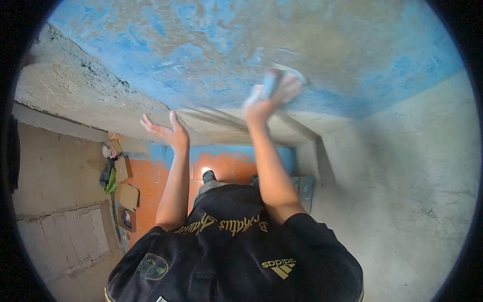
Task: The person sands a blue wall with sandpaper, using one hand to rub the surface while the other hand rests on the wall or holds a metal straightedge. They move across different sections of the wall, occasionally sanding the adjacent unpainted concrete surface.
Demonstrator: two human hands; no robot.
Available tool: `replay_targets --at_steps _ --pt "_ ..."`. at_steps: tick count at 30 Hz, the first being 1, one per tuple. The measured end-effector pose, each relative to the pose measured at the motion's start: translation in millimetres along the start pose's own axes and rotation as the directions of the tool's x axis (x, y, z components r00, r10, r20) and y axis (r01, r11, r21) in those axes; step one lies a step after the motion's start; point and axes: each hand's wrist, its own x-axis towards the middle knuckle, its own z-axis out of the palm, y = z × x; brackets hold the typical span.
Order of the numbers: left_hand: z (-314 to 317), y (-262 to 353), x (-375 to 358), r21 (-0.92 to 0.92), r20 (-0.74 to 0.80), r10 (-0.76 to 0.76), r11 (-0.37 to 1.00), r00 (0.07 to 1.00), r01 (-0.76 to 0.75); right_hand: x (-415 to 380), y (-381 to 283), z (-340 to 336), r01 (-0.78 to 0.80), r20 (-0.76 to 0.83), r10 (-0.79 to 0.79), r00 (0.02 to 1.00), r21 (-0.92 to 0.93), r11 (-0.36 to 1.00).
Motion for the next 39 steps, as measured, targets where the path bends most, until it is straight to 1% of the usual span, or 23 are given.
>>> replay_targets --at_steps 1,2,4,5,7,8,10,13,15,16,17,18,21,23,24,26,28,30,32,35,36,37,39 --pt "-8.2 -6.7 17.8 0.021 -0.039 0.034 0.999 0.999 -0.033 3.9 11.1 -4.1 -0.349 0.036 0.348 0.937 0.188 0.918" --pt "-16.7 -15.9 33.8 0.009 -0.076 0.026 1.000 0.997 -0.025 3.8 17.3 -5.6 -0.641 0.134 0.639 0.757 0.344 0.687" --pt "-33.7 -35.8 57.5 -0.016 -0.130 0.001 1.000 0.992 -0.004 -1.0 12.1 7.3 -0.659 0.037 0.677 0.735 0.279 0.699" --pt "-38.3 -46.3 65.4 -0.001 -0.128 -0.008 1.000 0.992 0.008 -4.4 11.0 9.9 -0.667 -0.020 0.691 0.722 0.241 0.705" --pt "-38.1 -65.4 81.9 0.016 -0.120 -0.023 1.000 0.993 0.026 -23.6 -27.7 28.6 -0.511 -0.023 0.515 0.857 0.092 0.855" --pt "-37.7 -72.3 91.7 0.016 -0.116 -0.019 1.000 0.993 0.021 -36.4 -53.3 41.7 -0.420 -0.008 0.420 0.907 0.012 0.907" --pt "-37.9 -88.1 114.5 0.019 -0.109 -0.007 1.000 0.994 0.009 -69.1 -104.1 49.4 -0.410 0.238 0.387 0.891 0.052 0.911" --pt "-41.5 -121.8 169.6 0.173 -0.203 0.241 0.963 0.949 -0.208 -102.3 -150.7 56.0 -0.536 0.401 0.463 0.790 0.087 0.840" --pt "-47.5 -126.7 201.0 0.138 -0.233 0.308 0.949 0.922 -0.282 -101.3 -139.0 70.2 -0.683 0.264 0.630 0.730 0.303 0.665" --pt "-49.4 -126.0 211.1 0.107 -0.233 0.335 0.942 0.913 -0.318 -90.3 -124.8 72.9 -0.751 0.229 0.734 0.639 0.395 0.530" --pt "-51.6 -125.4 221.0 0.076 -0.233 0.361 0.933 0.903 -0.353 -79.2 -110.9 75.3 -0.776 0.189 0.824 0.534 0.497 0.389" --pt "-55.0 -126.9 226.9 0.030 -0.213 0.384 0.922 0.898 -0.387 -58.0 -100.5 72.1 -0.795 0.185 0.912 0.366 0.572 0.203" --pt "-55.8 -148.0 232.2 0.025 -0.069 0.430 0.903 0.900 -0.429 -20.7 -120.2 75.7 -0.721 0.059 0.970 0.236 0.680 0.133" --pt "-45.3 -155.6 232.5 0.031 -0.019 0.452 0.892 0.892 -0.451 -33.3 -175.4 76.1 -0.768 0.201 0.917 0.346 0.622 0.153" --pt "-42.9 -155.9 230.6 0.027 -0.025 0.464 0.886 0.886 -0.463 -58.7 -199.6 93.2 -0.771 0.170 0.874 0.456 0.566 0.292" --pt "-37.3 -155.6 229.8 -0.003 -0.052 0.478 0.878 0.877 -0.478 -76.1 -217.4 106.7 -0.741 0.130 0.802 0.582 0.490 0.459" --pt "-34.5 -157.7 230.8 -0.016 -0.059 0.479 0.877 0.876 -0.480 -65.2 -221.1 102.8 -0.708 0.090 0.768 0.634 0.467 0.529" --pt "-35.5 -157.9 229.0 -0.021 -0.044 0.463 0.886 0.885 -0.464 -49.4 -149.8 104.0 -0.754 -0.012 0.890 0.455 0.526 0.393" --pt "-41.3 -152.8 225.9 -0.019 -0.022 0.450 0.893 0.893 -0.451 -15.9 -87.6 72.7 -0.746 0.091 0.976 0.197 0.660 0.089" --pt "-43.0 -152.6 229.0 -0.040 -0.031 0.443 0.895 0.896 -0.444 -10.0 -75.8 41.2 -0.719 0.198 0.931 0.305 0.689 0.089" --pt "-40.9 -153.5 227.7 -0.053 -0.036 0.440 0.896 0.898 -0.441 -22.4 -92.9 48.6 -0.748 0.209 0.906 0.368 0.645 0.155" --pt "-37.9 -153.1 227.1 -0.055 -0.056 0.428 0.901 0.902 -0.431 -48.7 -125.0 65.6 -0.771 0.222 0.879 0.422 0.597 0.220" --pt "-34.0 -149.5 227.4 -0.054 -0.090 0.412 0.907 0.907 -0.418 -60.0 -159.3 65.9 -0.768 0.232 0.821 0.521 0.547 0.333"
